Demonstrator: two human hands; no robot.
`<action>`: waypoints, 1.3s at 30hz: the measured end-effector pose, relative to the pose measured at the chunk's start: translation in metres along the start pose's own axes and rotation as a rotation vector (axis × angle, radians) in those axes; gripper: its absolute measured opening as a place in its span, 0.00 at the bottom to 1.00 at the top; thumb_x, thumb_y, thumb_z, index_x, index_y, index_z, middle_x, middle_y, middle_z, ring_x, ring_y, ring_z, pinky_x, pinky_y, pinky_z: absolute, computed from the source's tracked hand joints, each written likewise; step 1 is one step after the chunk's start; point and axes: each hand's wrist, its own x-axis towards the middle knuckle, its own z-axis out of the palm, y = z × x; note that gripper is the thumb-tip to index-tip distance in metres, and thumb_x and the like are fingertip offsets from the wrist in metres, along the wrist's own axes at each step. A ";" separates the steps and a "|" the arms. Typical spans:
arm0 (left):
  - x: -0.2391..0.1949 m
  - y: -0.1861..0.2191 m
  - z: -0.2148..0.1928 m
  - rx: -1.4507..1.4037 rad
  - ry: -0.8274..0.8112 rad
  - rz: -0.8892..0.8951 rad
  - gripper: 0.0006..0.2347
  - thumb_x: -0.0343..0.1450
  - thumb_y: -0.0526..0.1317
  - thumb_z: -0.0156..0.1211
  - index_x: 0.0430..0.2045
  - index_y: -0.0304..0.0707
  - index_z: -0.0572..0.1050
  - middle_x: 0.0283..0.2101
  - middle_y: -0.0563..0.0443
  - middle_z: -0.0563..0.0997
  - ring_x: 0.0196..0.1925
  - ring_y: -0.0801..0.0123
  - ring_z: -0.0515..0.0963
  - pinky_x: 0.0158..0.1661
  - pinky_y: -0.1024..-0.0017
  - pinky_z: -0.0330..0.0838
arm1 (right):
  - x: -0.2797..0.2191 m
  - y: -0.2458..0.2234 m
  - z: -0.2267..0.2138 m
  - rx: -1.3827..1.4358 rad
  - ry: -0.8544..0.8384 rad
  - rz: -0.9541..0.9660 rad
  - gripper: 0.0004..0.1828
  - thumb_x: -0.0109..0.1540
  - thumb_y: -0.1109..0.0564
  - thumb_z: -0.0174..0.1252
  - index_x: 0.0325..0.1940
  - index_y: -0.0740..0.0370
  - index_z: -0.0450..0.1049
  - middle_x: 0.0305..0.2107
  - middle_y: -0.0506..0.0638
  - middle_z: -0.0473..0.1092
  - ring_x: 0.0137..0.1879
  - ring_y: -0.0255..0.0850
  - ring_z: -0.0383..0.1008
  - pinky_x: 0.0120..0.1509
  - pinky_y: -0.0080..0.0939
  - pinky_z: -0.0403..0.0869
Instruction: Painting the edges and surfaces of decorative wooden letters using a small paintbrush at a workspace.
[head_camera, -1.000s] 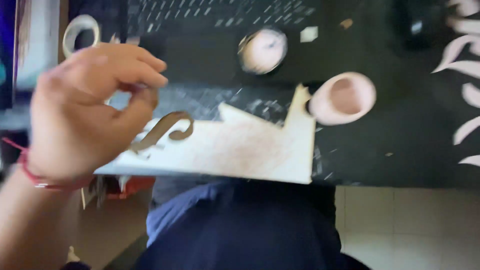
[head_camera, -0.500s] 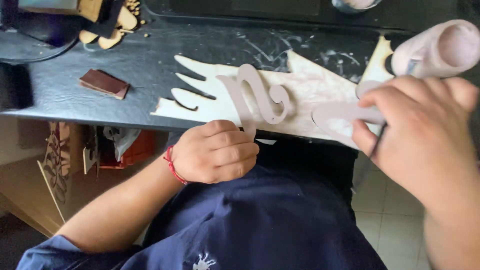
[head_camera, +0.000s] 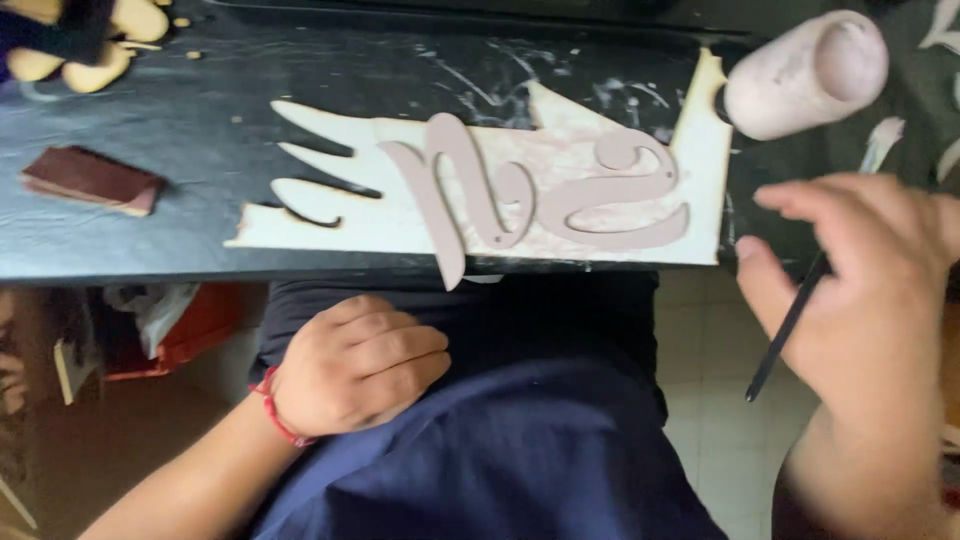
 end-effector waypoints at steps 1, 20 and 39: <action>0.001 -0.001 0.005 -0.010 0.000 0.008 0.12 0.76 0.37 0.43 0.33 0.37 0.78 0.41 0.48 0.79 0.35 0.63 0.79 0.38 0.67 0.71 | -0.003 0.001 0.007 -0.008 -0.002 0.010 0.14 0.64 0.62 0.69 0.54 0.65 0.82 0.47 0.56 0.73 0.58 0.55 0.73 0.71 0.57 0.61; 0.048 0.017 0.044 -0.760 -0.178 -0.551 0.08 0.73 0.36 0.48 0.38 0.37 0.76 0.36 0.54 0.79 0.36 0.70 0.79 0.40 0.73 0.74 | -0.015 0.007 0.016 0.023 -0.116 -0.209 0.16 0.53 0.46 0.74 0.36 0.52 0.77 0.40 0.43 0.71 0.45 0.45 0.69 0.62 0.50 0.53; 0.059 0.064 0.060 -1.889 0.016 -0.789 0.23 0.76 0.50 0.48 0.49 0.19 0.73 0.49 0.34 0.78 0.45 0.55 0.83 0.44 0.71 0.81 | -0.006 0.007 -0.092 -0.062 -0.330 -0.587 0.23 0.54 0.50 0.64 0.53 0.49 0.72 0.43 0.50 0.69 0.37 0.53 0.70 0.46 0.52 0.72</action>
